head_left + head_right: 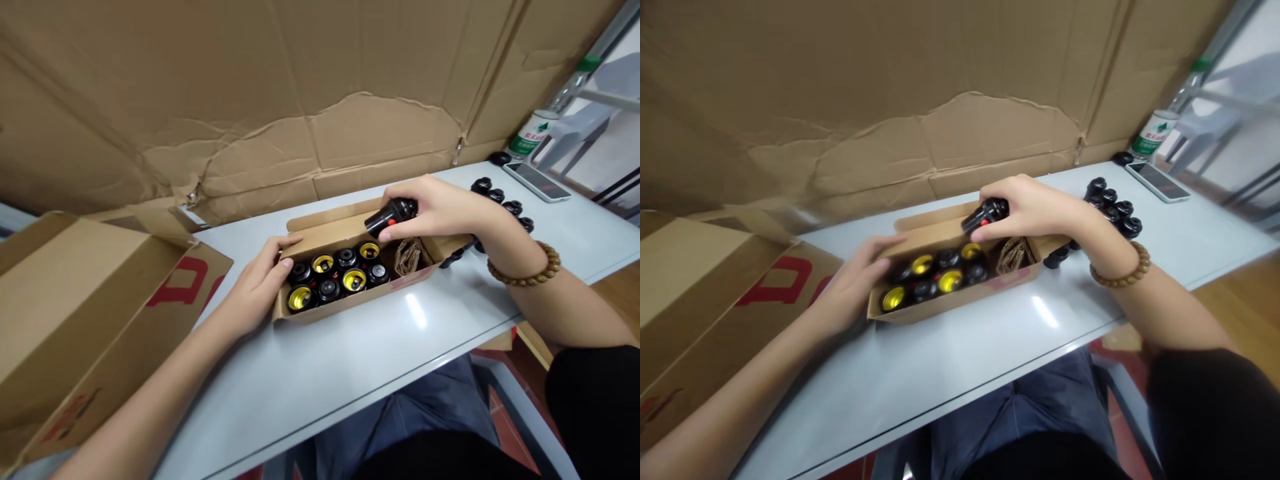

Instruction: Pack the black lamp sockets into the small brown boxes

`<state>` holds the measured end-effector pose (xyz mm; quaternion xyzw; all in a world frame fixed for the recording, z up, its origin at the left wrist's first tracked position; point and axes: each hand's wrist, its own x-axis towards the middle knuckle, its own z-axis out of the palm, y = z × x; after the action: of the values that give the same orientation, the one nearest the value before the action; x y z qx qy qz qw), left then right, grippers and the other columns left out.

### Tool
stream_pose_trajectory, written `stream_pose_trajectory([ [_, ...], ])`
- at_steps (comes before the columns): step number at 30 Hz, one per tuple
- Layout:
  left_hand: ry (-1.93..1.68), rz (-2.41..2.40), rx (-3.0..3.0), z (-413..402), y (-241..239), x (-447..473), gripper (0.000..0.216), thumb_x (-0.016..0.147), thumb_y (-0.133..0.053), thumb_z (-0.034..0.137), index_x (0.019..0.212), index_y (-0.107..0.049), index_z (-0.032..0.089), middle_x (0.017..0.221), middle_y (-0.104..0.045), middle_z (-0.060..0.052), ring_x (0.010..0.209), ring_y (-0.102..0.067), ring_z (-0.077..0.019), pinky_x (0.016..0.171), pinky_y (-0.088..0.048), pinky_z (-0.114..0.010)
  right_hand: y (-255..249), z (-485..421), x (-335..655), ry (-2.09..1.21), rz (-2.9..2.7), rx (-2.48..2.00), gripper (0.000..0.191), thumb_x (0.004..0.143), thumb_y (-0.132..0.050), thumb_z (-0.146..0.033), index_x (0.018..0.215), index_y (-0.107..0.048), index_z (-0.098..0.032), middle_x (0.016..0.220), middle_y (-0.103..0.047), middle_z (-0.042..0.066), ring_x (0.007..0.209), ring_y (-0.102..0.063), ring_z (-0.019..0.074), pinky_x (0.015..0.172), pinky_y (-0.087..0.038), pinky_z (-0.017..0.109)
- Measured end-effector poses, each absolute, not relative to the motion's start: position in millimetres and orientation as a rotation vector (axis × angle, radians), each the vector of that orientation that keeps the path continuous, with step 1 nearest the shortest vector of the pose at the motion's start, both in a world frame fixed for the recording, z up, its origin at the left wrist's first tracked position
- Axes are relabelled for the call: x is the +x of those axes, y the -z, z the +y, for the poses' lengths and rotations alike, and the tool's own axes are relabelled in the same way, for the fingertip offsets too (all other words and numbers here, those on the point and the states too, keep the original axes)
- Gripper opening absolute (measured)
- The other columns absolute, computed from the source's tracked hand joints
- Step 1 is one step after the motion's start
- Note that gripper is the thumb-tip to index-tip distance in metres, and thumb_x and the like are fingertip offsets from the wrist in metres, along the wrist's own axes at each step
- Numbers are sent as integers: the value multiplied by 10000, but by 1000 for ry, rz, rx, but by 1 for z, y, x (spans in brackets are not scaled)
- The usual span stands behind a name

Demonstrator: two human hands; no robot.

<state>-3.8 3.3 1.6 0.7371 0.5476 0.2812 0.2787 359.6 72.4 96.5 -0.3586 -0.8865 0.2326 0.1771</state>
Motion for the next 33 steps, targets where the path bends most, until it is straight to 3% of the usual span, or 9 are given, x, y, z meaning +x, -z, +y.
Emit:
stream_pose_trajectory([
  [8, -702, 1518, 1947, 3, -7, -3, 700, 1075, -403, 757, 1518, -577, 242, 1510, -704, -127, 1394, -631, -430, 1165, -531, -604, -82, 68, 344, -469, -2525, -923, 408, 974, -787, -590, 943, -622, -218, 705, -590, -24, 651, -488, 161, 659, -324, 335],
  [15, -711, 1503, 1961, 3, -4, -6, 679, 1091, -424, 757, 1538, -581, 270, 1501, -717, -112, 1382, -629, -423, 1195, -512, -612, -80, 68, 343, -647, -2472, -772, 406, 1039, -702, -515, 1281, -626, -198, 1022, -757, 52, 824, -630, 202, 748, -419, 343],
  [22, -764, 1485, 1962, 5, 1, -10, 632, 1092, -470, 732, 1534, -616, 304, 1544, -709, -103, 1385, -652, -432, 1169, -554, -624, -81, 66, 342, -638, -2486, -732, 306, 1041, -677, -511, 1110, -673, -213, 985, -784, 49, 808, -640, 198, 738, -439, 337],
  [27, -756, 1491, 1965, 5, 2, -9, 652, 1098, -452, 733, 1544, -609, 284, 1569, -694, -105, 1425, -629, -433, 1172, -559, -596, -80, 66, 343, -715, -2451, -722, 313, 998, -751, -448, 1189, -641, -227, 1069, -789, 49, 858, -662, 200, 759, -472, 335],
  [33, -746, 1498, 1971, 4, 1, -8, 648, 1093, -443, 743, 1530, -605, 292, 1562, -695, -91, 1425, -621, -422, 1145, -568, -557, -78, 67, 344, -637, -2474, -750, 295, 989, -745, -363, 1218, -618, -228, 1012, -759, 34, 810, -626, 191, 741, -452, 340],
])
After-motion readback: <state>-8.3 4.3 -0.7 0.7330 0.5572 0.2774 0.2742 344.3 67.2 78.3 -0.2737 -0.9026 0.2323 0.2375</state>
